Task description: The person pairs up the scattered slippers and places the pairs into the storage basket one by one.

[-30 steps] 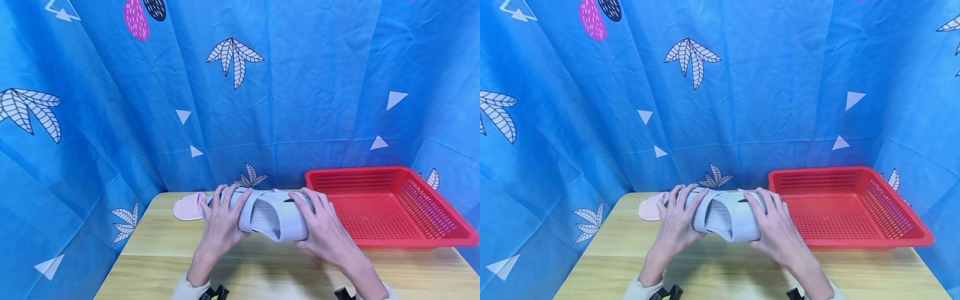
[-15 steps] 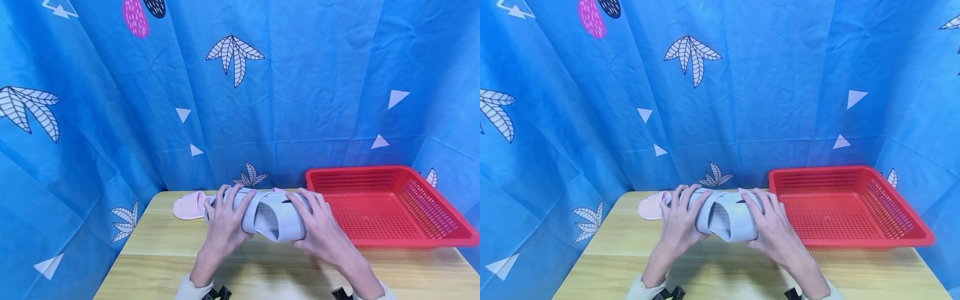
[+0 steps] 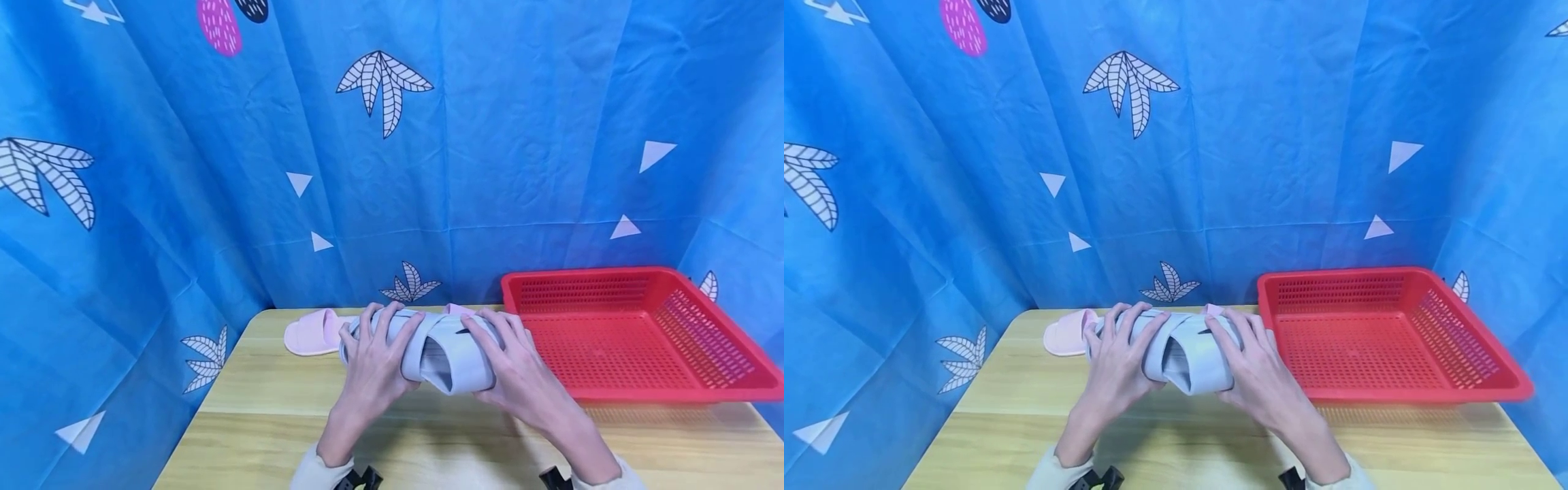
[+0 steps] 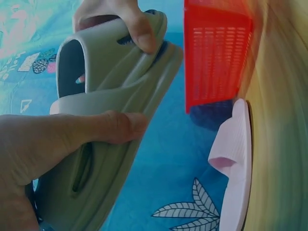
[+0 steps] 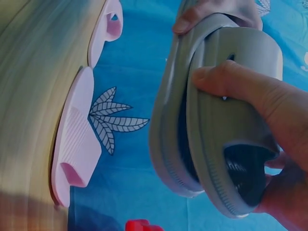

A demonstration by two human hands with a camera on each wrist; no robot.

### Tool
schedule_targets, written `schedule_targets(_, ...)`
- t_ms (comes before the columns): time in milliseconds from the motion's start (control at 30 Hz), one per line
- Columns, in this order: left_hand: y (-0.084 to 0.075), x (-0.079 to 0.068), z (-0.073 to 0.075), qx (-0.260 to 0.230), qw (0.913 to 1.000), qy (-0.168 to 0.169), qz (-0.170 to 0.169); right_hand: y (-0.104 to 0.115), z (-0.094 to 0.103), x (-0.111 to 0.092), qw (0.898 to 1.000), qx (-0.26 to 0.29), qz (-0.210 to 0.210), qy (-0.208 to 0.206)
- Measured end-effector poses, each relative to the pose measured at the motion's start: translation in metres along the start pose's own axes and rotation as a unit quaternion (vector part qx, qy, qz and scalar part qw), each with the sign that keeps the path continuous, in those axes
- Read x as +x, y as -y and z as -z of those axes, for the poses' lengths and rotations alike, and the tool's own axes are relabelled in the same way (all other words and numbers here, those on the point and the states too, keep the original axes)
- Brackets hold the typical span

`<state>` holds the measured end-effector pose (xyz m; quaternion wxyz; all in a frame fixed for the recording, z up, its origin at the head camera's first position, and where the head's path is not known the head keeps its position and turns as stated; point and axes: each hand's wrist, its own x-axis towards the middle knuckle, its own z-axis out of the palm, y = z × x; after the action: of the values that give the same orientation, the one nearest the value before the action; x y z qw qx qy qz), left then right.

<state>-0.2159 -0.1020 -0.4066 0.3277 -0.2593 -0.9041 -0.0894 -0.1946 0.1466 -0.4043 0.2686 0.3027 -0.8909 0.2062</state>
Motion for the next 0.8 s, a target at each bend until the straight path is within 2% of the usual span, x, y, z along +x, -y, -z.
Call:
schedule_targets(267,-0.003,-0.002,-0.001,0.011,0.9998,0.012,0.012,-0.007,-0.003,0.0,1.0,0.011,0.014,0.003)
schedule_targets(467,-0.005,0.001,-0.004,0.01,0.9993,0.035,0.004,-0.021,-0.004,-0.003,1.0,0.023,0.018,0.0)
schedule_targets(667,0.001,0.001,-0.002,-0.005,0.9994,0.035,-0.004,-0.028,-0.004,-0.005,0.998,0.035,0.04,-0.014)
schedule_targets(800,0.005,-0.001,-0.004,-0.016,0.9993,0.033,0.0,-0.03,-0.004,-0.005,0.999,0.035,0.036,0.0)
